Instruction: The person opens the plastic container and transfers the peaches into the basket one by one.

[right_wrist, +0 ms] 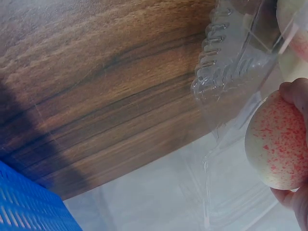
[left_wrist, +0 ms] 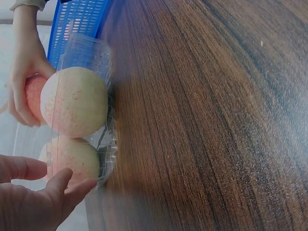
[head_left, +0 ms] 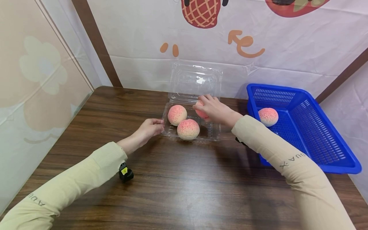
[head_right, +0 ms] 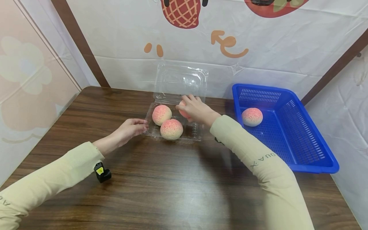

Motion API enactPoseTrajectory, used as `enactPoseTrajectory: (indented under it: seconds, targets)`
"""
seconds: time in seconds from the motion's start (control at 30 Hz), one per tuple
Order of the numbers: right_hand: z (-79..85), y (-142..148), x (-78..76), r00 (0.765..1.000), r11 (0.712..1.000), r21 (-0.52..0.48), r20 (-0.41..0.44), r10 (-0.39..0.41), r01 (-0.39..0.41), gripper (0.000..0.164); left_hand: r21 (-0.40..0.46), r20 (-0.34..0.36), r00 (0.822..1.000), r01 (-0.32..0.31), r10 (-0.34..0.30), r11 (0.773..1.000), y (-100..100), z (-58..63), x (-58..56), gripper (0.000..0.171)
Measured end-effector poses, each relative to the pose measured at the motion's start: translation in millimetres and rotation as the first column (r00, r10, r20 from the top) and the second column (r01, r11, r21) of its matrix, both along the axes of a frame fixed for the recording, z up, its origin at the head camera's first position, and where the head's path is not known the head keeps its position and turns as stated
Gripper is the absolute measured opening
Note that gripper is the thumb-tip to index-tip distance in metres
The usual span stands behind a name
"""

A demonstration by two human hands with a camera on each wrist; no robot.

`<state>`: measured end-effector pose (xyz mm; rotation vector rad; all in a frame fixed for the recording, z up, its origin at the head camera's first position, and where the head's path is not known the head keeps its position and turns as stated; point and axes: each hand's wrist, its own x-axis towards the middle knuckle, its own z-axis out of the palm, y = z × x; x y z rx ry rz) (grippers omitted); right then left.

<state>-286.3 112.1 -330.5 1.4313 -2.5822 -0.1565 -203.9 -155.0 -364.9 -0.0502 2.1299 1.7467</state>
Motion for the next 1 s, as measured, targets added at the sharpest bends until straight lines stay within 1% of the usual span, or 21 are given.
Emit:
enactPoseTrajectory:
  seconds: [0.17, 0.43, 0.77, 1.0]
  targets:
    - [2.5, 2.0, 0.0, 1.0, 1.0, -0.007, -0.017, 0.008, -0.008, 0.063, -0.001, -0.002, 1.0, 0.005, -0.005, 1.0, -0.6, 0.6, 0.5, 0.045]
    - [3.6, 6.5, -2.2, 0.999, 1.0, -0.003, -0.038, 0.014, -0.014, 0.061, -0.002, 0.002, 1.0, -0.005, 0.005, 1.0, 0.3, -0.4, -0.1, 0.044]
    - [8.3, 10.6, -1.4, 0.996, 0.999, 0.028, -0.081, 0.037, -0.035, 0.061, -0.009, 0.002, 1.0, -0.003, 0.003, 1.0, -0.2, 0.5, 0.3, 0.044]
    - [11.0, 14.4, -3.5, 0.995, 0.999, 0.039, -0.097, 0.025, -0.021, 0.056, -0.007, -0.001, 1.0, -0.006, 0.006, 1.0, 0.7, 1.0, 0.9, 0.044]
